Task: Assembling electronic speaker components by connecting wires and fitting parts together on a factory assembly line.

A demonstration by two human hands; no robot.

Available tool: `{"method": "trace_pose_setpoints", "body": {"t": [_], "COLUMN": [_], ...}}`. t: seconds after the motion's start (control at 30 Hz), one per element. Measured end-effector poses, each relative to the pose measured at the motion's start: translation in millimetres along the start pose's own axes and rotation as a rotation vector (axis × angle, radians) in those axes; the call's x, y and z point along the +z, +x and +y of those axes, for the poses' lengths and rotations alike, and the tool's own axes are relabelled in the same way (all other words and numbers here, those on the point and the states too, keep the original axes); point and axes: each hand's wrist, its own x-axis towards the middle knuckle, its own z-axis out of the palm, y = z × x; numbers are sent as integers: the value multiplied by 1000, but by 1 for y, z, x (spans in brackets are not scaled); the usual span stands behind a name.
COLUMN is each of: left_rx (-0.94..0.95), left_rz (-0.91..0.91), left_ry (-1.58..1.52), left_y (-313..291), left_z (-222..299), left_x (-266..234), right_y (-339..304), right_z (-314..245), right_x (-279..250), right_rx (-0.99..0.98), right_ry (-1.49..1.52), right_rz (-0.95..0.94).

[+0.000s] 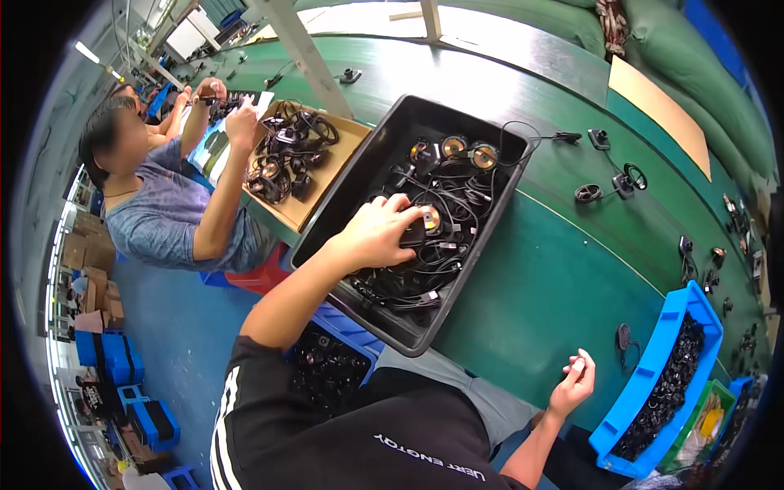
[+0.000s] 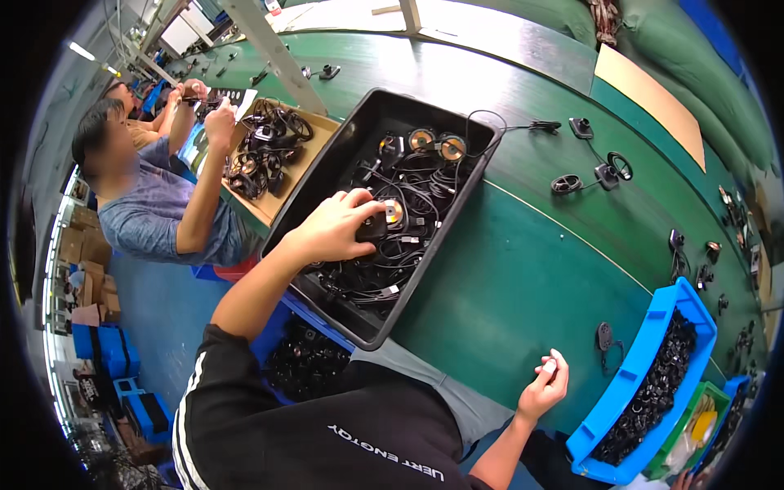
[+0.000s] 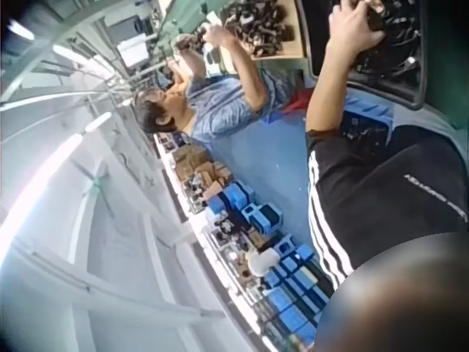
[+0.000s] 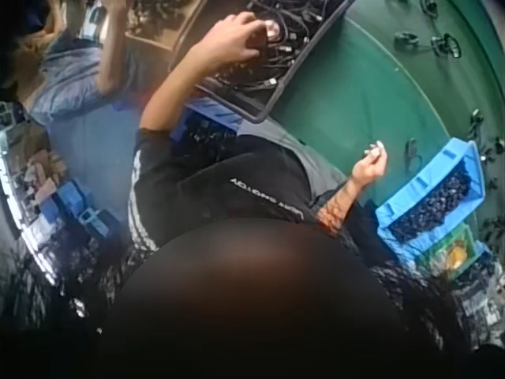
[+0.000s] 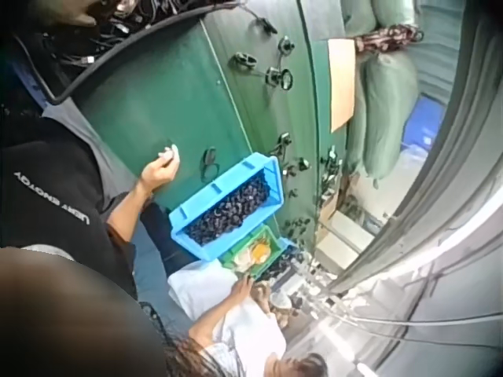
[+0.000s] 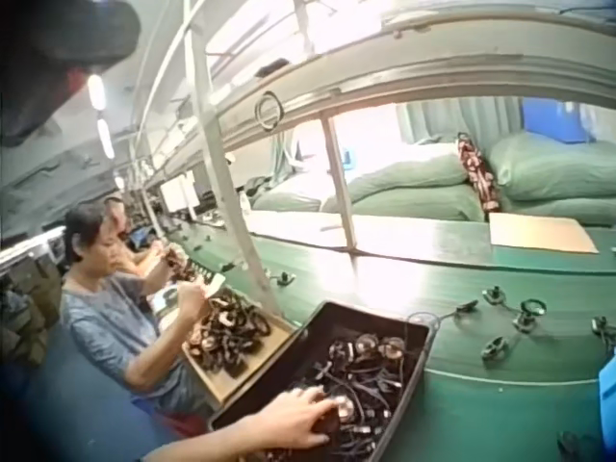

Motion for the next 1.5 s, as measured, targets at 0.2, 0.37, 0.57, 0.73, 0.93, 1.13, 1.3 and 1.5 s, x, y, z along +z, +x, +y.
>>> {"method": "trace_pose_setpoints", "body": {"t": [0.2,0.37,0.57,0.73,0.93,1.13,1.3,1.5], "left_rx": [-183,-363,-325,-169,233,-272,-557,-629], "left_rz": [-152,215,437,610,881,787,553,487], "left_ry": [-64,-893,-1434,-1604,-1637,-1100,-1092,-1228], "left_y": [29,31,35,24,51,35,-8,-26], "left_z": [-13,-15,19,35,74,46,-18,-54], "left_x": [-44,-98,-116,-128,-180,-142,-49,-35], "right_y": [-8,-16,1,18,61,80,78,80], "right_z": [-22,-28,-85,-191,-212,-227,-214,-241], "right_x": [14,21,49,113,214,186,179,152], "right_rx": [-80,-76,-157,-749,-803,125,-114,-141], "right_ry": [-28,12,114,304,229,816,1141,1074], "right_rz": [-66,-67,-182,-490,-509,-953,-1102,-765]}}
